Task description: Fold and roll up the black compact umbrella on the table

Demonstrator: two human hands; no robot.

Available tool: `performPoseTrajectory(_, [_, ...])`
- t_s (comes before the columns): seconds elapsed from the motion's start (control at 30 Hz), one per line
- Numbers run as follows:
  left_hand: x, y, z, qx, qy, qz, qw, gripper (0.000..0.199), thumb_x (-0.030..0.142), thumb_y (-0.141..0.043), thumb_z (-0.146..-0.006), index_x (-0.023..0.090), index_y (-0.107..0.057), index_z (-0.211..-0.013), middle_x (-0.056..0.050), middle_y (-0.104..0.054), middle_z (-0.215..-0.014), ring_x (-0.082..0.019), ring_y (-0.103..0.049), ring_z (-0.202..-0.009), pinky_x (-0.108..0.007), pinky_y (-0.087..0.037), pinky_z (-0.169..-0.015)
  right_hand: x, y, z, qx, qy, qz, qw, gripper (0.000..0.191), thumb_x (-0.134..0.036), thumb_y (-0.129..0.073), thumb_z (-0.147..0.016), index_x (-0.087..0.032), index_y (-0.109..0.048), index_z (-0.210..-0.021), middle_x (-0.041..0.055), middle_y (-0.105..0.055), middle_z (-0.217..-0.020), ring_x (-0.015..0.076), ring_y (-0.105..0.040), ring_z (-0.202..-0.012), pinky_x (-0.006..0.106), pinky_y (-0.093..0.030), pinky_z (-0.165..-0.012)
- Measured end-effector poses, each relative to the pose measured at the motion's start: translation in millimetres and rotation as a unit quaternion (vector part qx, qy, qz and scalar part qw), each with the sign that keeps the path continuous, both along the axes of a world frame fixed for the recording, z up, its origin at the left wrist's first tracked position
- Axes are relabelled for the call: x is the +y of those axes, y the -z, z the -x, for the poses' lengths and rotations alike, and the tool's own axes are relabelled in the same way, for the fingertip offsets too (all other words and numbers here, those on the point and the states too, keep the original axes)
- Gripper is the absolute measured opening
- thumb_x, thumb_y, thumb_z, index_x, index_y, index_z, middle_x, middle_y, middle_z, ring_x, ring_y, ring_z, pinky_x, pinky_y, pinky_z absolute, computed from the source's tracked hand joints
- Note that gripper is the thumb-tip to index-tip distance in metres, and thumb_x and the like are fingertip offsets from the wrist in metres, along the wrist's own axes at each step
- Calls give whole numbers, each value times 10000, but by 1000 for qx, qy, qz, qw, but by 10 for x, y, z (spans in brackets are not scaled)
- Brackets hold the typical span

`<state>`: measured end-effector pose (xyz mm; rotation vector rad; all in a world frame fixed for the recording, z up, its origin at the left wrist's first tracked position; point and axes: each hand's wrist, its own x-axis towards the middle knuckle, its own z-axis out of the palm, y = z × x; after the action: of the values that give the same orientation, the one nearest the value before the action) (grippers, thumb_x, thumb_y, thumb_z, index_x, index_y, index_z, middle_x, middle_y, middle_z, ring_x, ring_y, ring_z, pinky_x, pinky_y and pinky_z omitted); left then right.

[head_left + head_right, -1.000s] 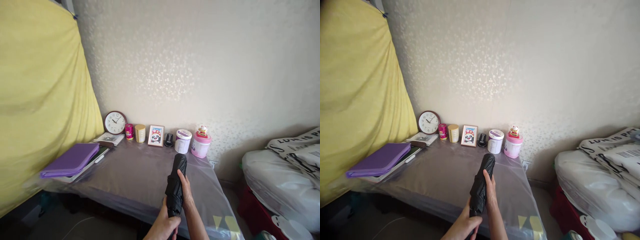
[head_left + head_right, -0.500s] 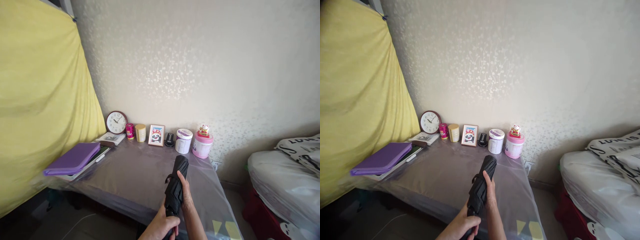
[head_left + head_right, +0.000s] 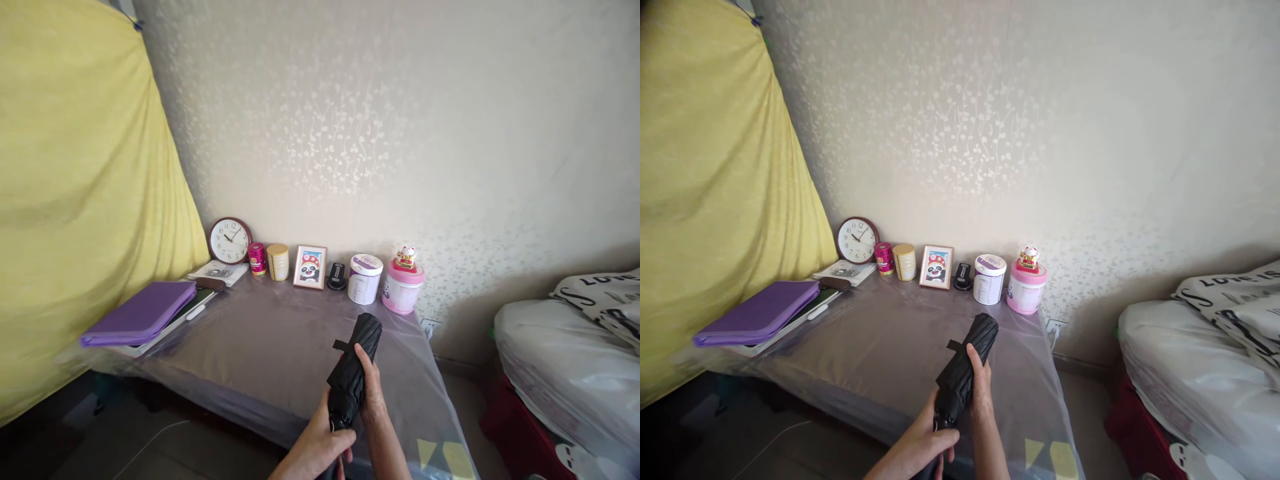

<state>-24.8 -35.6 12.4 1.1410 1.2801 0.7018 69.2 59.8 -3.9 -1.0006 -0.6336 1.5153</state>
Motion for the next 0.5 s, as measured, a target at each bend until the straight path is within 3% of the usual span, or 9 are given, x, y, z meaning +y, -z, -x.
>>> performPoseTrajectory(0.1, [13,82,-48,119,-21,-29,992,781,220,-459,-757,231,-10,-1396,9,-587,-663,-111,-476,-379,-269,-441,-471,-19,-34,-27,-17,-11,-8,1000,558,-509,-679,-639,-118,-563,-1019,67,-686,-746,210,-639,-621,331,-534,-581])
performPoseTrajectory(0.17, [18,144,-31,263,-27,-95,960,800,161,-471,-744,216,-27,-1407,-70,-639,-843,-178,-607,-596,-298,-465,-612,-25,-45,-33,-49,6,-17,999,553,-494,-697,-627,-132,-553,-1020,56,-687,-741,215,-647,-639,324,-532,-585])
performPoseTrajectory(0.27, [32,157,56,378,8,-165,911,822,99,-478,-729,202,-36,-1414,-111,-644,-985,-239,-616,-892,-316,-436,-763,-27,-11,-35,-79,32,-20,996,537,-492,-710,-607,-155,-560,-997,22,-682,-717,210,-652,-657,306,-530,-602])
performPoseTrajectory(0.33, [54,107,114,339,12,-172,925,846,147,-513,-734,225,-15,-1414,-103,-635,-1036,-234,-617,-895,-317,-442,-763,-23,37,-36,-80,45,-20,996,537,-502,-704,-602,-166,-568,-1000,5,-680,-718,203,-652,-656,300,-528,-609])
performPoseTrajectory(0.43, [112,27,148,179,-9,-131,975,897,338,-539,-769,248,93,-1400,-90,-612,-1082,-178,-632,-707,-299,-478,-648,-7,101,-52,-92,66,-25,993,560,-517,-698,-589,-163,-578,-1007,1,-677,-717,207,-649,-674,303,-523,-614])
performPoseTrajectory(0.5, [163,20,141,124,-21,-105,987,846,427,-483,-802,246,87,-1401,-86,-617,-1054,-159,-616,-621,-297,-484,-581,16,118,-83,-125,70,-34,989,568,-521,-702,-574,-154,-591,-993,13,-679,-737,223,-647,-728,310,-517,-645])
